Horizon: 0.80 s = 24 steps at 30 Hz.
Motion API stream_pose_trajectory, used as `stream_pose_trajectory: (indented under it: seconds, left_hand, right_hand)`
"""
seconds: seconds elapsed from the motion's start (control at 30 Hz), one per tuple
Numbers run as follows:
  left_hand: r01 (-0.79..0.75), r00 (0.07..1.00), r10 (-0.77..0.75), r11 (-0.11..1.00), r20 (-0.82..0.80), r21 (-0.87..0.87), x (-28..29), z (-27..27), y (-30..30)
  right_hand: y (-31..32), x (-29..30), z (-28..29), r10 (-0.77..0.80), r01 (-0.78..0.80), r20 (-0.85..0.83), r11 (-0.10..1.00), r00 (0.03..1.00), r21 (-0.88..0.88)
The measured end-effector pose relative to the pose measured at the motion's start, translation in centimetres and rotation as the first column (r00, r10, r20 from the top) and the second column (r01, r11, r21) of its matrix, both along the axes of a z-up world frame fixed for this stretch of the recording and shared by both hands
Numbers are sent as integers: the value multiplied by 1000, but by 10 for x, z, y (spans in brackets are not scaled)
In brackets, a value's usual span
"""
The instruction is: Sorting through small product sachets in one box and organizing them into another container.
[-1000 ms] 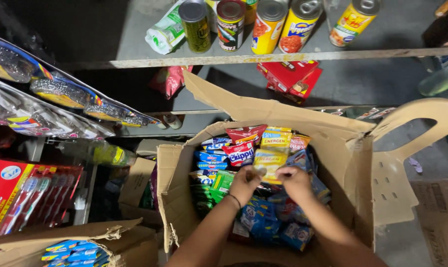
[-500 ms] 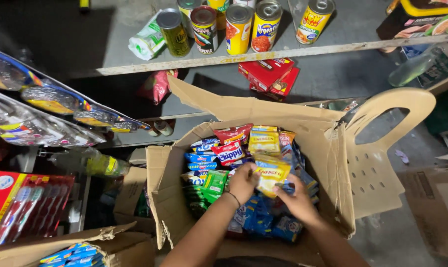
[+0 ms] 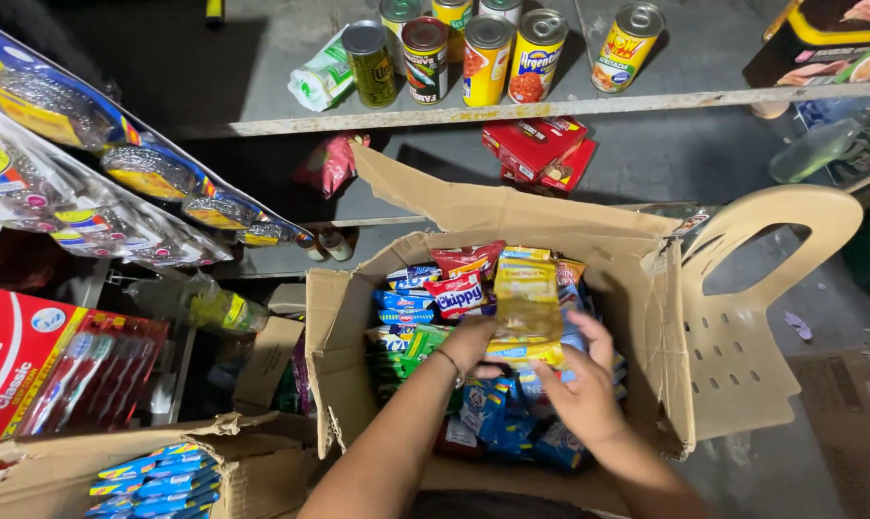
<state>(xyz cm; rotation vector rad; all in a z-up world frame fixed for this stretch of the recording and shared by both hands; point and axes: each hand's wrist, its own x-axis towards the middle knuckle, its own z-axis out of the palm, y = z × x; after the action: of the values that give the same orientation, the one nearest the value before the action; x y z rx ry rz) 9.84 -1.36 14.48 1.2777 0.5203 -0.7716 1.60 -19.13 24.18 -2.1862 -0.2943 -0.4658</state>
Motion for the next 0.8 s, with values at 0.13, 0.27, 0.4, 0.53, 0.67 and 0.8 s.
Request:
stream_pose_trajectory:
  seconds: [0.13,0.27,0.4,0.53,0.67,0.8]
  left_hand:
    - [52,993,-61,995,-103,-90,-5,-76,-3]
    - [-38,640,-322,893,698,448,-40,-41,1]
    - [-153,372,-363,884,854,442,-36,-26,0]
    - [63,734,-146,987,663,148,-30,-41,-8]
    - [-9,830,219,925,513,-380,-11,-35,-17]
    - [-7,903,210,878,373,-478,-20,18,-13]
  right_hand:
    - [-8,6,28,103,-100,145,995,984,-24]
    - [-14,9,27,126,-75,-130,936,983,343]
    - [-4,13,35,110,22,-213,844,971,536]
    - [3,13,48,139,113,-252,624,958,774]
    - [-10,19,17,7,239,-361,737,933,632]
    - [-6,16,7,-56,225,-336,844,940,488]
